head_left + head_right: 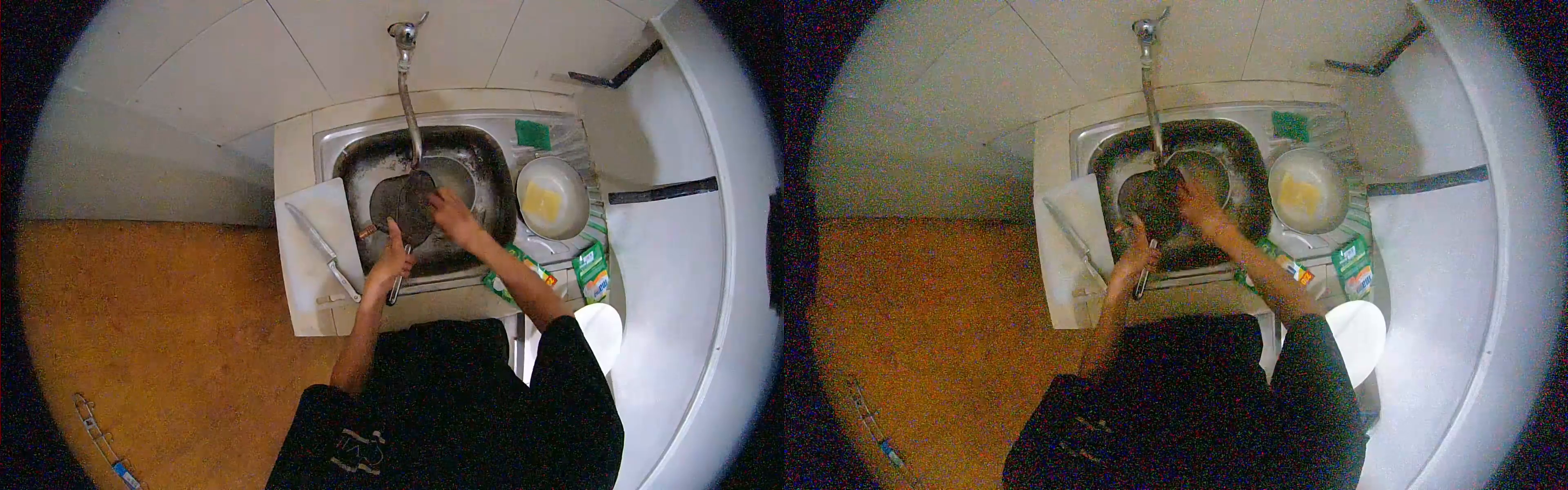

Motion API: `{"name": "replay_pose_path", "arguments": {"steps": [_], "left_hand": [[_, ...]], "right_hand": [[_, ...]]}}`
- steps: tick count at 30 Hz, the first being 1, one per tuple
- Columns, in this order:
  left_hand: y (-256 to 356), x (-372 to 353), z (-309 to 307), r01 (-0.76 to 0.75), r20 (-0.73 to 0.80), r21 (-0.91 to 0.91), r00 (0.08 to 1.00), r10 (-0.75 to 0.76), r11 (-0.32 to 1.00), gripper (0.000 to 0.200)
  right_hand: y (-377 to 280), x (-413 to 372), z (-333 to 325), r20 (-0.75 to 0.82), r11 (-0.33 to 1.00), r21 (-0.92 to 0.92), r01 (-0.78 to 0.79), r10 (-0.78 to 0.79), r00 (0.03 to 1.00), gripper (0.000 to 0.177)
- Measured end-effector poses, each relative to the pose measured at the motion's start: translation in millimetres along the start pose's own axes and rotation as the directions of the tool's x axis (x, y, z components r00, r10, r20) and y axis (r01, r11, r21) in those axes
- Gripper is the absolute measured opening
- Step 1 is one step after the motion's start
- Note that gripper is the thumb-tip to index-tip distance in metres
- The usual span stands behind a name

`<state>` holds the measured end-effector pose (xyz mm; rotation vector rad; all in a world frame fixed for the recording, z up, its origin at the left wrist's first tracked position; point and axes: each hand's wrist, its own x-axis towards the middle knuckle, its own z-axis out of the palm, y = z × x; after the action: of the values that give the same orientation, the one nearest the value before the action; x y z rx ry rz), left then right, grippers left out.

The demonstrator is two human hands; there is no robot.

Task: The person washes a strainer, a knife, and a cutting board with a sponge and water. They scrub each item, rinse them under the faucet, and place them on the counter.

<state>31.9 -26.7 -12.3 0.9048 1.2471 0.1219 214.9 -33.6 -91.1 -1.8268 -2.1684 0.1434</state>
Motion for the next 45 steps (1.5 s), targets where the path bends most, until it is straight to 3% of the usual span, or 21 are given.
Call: {"name": "replay_pose_path", "arguments": {"steps": [2,4,9,13,15,16,18,20,22,24,25,28,29,31,32,34,38,40,41,43,45], "left_hand": [[-3,8,-2,-0.03,-0.05,0.002,0.998,0.03,1.0,0.083],[-6,19,-8,0.109,0.089,-0.058,0.991,-0.103,0.992,0.084],[-3,14,-1,0.115,0.054,-0.023,0.992,-0.113,0.993,0.083],[-11,19,-1,0.106,0.163,-0.102,0.983,-0.089,0.989,0.081],[-5,12,4,0.088,0.117,-0.078,0.99,-0.078,0.993,0.081],[-2,9,6,0.069,0.07,-0.053,0.995,-0.065,0.996,0.081],[-8,14,-1,0.073,0.134,-0.069,0.989,-0.063,0.995,0.077],[-27,27,-6,0.079,0.192,-0.089,0.979,-0.06,0.993,0.074],[-53,43,-11,-0.135,0.28,-0.204,0.941,0.19,0.97,0.065],[-34,16,-5,-0.263,0.16,-0.151,0.945,0.286,0.953,0.059],[-25,7,-3,-0.387,0.044,-0.083,0.919,0.391,0.918,0.053],[-139,120,-37,-0.225,0.212,0.038,0.954,0.212,0.974,0.046],[-123,103,-31,-0.22,0.215,0.037,0.954,0.208,0.975,0.046],[-64,52,-13,0.005,0.303,-0.008,0.953,-0.002,1.0,0.043],[-64,53,-16,0.002,0.301,-0.005,0.954,0.0,1.0,0.043],[-73,63,-21,-0.12,0.296,-0.074,0.945,0.137,0.99,0.045],[-85,66,-23,-0.29,0.269,-0.182,0.904,0.331,0.939,0.052],[-63,45,-13,0.035,0.269,-0.09,0.963,-0.009,0.995,0.052],[-43,29,-4,0.034,0.266,-0.091,0.964,-0.009,0.995,0.052],[-1,0,10,0.035,0.136,0.161,0.989,-0.058,0.986,0.054],[-11,13,3,0.011,0.207,0.079,0.978,-0.027,0.997,0.057]], "right_hand": [[-23,-5,-13,-0.014,0.997,-0.046,0.067,-0.068,0.998,0.033],[-36,-14,-10,-0.023,0.988,-0.085,0.131,-0.133,0.991,0.033],[-45,-30,30,-0.05,0.885,0.461,-0.059,0.093,0.994,0.034],[-64,-16,-27,0.122,0.801,0.554,-0.227,0.192,0.974,0.03],[-63,-9,-35,0.344,0.401,0.816,-0.416,0.241,0.907,0.036],[-65,-8,-39,0.344,0.401,0.816,-0.416,0.241,0.908,0.036],[-71,-4,-51,0.522,-0.239,0.847,-0.474,0.205,0.828,0.046],[-83,-3,-65,0.486,-0.092,0.874,-0.478,0.224,0.845,0.051],[-97,5,-90,0.447,0.06,0.88,-0.471,0.23,0.865,0.055],[-110,11,-129,0.4,0.386,0.815,-0.432,0.163,0.902,0.059],[-114,9,-141,0.342,0.403,0.843,-0.357,0.112,0.933,0.062],[-117,5,-136,0.294,0.471,0.823,-0.318,0.126,0.948,0.063],[-112,6,-125,0.298,0.47,0.822,-0.323,0.129,0.946,0.063],[-95,17,-99,0.707,0.325,0.642,-0.694,0.101,0.7,0.066],[-99,17,-105,0.703,0.325,0.645,-0.691,0.1,0.704,0.066],[-110,14,-124,0.478,0.38,0.774,-0.506,0.171,0.861,0.065],[-105,3,-76,0.427,0.473,0.715,-0.514,0.286,0.858,0.065],[-86,4,-67,0.588,-0.093,0.807,-0.583,0.046,0.808,0.063],[-83,10,-65,0.587,-0.093,0.808,-0.582,0.043,0.808,0.063],[-83,24,-61,0.43,-0.55,0.803,-0.231,0.264,0.864,0.062],[-94,17,-59,0.438,-0.481,0.841,-0.249,0.334,0.834,0.06]]}}
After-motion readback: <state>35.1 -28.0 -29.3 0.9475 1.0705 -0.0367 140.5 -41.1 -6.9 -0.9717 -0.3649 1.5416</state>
